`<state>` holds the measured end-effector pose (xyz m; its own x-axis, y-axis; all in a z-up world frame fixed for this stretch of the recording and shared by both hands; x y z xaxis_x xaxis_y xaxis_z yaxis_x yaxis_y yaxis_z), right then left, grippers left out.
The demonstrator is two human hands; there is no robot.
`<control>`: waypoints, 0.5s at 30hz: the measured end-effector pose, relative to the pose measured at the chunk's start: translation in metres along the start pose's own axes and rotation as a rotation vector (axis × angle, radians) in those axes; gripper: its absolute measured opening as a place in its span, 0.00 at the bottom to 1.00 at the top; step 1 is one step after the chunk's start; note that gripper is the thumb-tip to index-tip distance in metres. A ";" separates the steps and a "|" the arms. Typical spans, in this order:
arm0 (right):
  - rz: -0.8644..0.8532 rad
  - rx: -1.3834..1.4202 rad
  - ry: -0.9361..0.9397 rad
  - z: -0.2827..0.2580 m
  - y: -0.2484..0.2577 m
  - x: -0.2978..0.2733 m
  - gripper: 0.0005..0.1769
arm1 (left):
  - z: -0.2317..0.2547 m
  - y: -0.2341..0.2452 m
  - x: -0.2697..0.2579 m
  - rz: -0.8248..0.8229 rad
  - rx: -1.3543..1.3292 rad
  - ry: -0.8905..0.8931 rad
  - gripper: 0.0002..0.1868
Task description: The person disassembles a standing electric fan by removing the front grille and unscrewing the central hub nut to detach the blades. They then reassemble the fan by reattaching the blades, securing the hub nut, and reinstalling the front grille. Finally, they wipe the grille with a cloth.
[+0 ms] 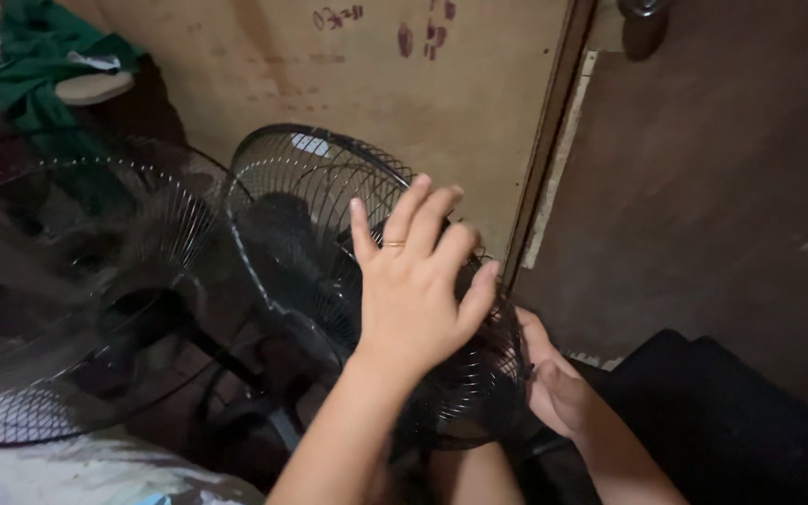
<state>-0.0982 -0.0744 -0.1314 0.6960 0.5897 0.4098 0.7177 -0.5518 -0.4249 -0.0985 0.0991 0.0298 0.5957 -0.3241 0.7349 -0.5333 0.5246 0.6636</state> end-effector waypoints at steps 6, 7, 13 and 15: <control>0.035 -0.042 -0.039 0.004 -0.008 0.005 0.68 | 0.001 0.001 -0.005 0.099 -0.038 0.179 0.22; 0.032 -0.025 -0.040 0.004 -0.008 0.006 0.68 | 0.001 0.001 -0.006 0.106 -0.043 0.185 0.23; 0.061 -0.024 -0.049 0.007 -0.007 0.004 0.68 | -0.004 -0.002 -0.008 0.121 -0.056 0.190 0.23; 0.069 0.000 -0.044 0.008 -0.007 0.004 0.66 | -0.004 -0.002 -0.006 0.124 -0.059 0.192 0.23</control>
<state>-0.1004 -0.0640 -0.1333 0.7417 0.5756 0.3442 0.6684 -0.5916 -0.4509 -0.0983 0.1033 0.0229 0.6340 -0.1016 0.7666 -0.5769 0.5981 0.5564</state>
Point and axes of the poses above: each hand's wrist, its own x-axis towards the middle knuckle, its own y-axis out of the back of the hand, z = x × y, the point moved 3 cm from there along x, towards the middle knuckle, and after that the axes turned 10 degrees about -z, right-handed, at the moved point
